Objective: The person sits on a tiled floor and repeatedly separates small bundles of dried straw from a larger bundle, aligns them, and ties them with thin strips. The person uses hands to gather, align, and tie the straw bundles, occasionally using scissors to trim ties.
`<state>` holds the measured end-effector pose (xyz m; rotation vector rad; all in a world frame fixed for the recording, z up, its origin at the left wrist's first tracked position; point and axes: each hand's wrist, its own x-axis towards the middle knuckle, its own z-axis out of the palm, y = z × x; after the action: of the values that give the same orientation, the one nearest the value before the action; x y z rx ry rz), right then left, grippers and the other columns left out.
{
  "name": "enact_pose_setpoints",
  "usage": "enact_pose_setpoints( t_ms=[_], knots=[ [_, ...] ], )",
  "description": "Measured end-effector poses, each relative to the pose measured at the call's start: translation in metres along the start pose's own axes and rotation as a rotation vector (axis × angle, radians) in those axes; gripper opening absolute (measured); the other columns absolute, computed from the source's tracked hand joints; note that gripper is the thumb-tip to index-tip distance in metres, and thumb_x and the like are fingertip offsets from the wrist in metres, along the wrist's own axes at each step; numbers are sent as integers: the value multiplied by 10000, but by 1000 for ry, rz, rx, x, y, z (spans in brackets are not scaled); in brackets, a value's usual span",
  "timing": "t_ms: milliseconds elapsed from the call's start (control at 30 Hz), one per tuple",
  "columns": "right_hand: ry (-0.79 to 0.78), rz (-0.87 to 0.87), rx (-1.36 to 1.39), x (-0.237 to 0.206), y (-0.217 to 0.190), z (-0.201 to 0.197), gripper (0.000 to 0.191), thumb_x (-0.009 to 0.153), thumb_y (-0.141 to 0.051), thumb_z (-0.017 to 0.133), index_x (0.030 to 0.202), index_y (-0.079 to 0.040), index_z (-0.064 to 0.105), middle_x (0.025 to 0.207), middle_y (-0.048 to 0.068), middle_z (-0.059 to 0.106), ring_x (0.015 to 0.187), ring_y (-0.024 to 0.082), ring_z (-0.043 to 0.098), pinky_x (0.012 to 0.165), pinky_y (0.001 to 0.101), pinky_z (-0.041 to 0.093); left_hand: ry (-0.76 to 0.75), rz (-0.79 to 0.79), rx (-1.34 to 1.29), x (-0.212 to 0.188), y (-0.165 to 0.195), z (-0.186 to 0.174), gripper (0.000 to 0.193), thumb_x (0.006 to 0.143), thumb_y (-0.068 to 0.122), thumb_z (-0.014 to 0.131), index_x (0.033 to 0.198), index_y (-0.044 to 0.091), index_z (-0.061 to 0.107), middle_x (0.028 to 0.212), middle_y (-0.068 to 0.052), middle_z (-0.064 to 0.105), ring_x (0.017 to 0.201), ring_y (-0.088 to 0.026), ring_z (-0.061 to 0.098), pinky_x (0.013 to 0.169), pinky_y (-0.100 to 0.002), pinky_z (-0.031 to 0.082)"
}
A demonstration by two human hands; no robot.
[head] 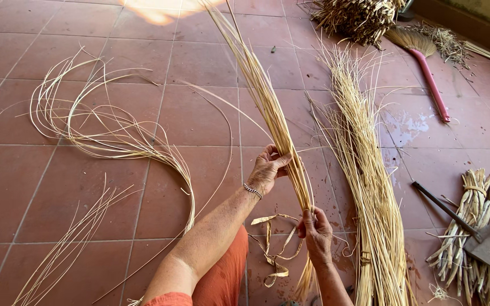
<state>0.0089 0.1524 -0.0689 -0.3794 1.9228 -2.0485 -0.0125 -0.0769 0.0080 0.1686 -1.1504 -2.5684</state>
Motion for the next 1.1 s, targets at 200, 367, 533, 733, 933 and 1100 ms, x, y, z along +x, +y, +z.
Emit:
enact_pose_setpoints(
  t_ms=[200, 367, 533, 733, 933, 1100],
  knots=[
    [55, 34, 136, -1, 5, -1, 318, 1054, -324, 531, 1194, -70, 661, 668, 19, 597, 506, 70, 424, 449, 239, 349, -39, -32, -34, 5, -8, -7, 98, 998, 122, 680, 1069, 122, 612, 1023, -32, 727, 955, -177, 720, 832, -388, 637],
    [93, 61, 197, 0, 6, 0, 305, 1062, -319, 522, 1195, -83, 663, 645, 25, 573, 488, 76, 401, 435, 254, 328, -70, -73, -94, 7, -11, -7, 78, 1012, 106, 608, 1085, 131, 618, 1050, -46, 723, 987, -185, 722, 860, -416, 648],
    [116, -20, 91, 1, 13, -3, 293, 1048, -297, 560, 1201, -81, 686, 666, 16, 609, 511, 66, 432, 448, 241, 341, -70, -116, -110, 2, 2, -2, 97, 1018, 111, 600, 1115, 121, 595, 1096, -69, 727, 1029, -199, 718, 909, -415, 630],
    [224, -273, -396, -5, 18, 5, 352, 1007, -282, 649, 1312, -106, 658, 797, -2, 665, 662, 75, 566, 556, 249, 492, -90, -100, -29, -8, 12, 14, 188, 1007, 201, 604, 1151, 129, 505, 1033, -134, 720, 982, -265, 748, 855, -446, 655],
    [71, -504, -848, -15, -2, 15, 597, 957, -390, 631, 1465, -119, 475, 1003, 98, 674, 807, 202, 692, 699, 329, 567, 16, -43, -8, -8, 7, 10, 156, 1007, 176, 618, 1110, 99, 529, 926, -110, 725, 892, -258, 737, 793, -420, 651],
    [-63, -296, -773, -13, -17, 15, 461, 1043, -344, 473, 1451, -141, 541, 1145, 133, 693, 1023, 260, 679, 902, 414, 521, -53, -10, -25, -5, 0, 3, 110, 1032, 154, 612, 1119, 93, 582, 850, -65, 691, 790, -172, 694, 729, -338, 616]
  ],
)
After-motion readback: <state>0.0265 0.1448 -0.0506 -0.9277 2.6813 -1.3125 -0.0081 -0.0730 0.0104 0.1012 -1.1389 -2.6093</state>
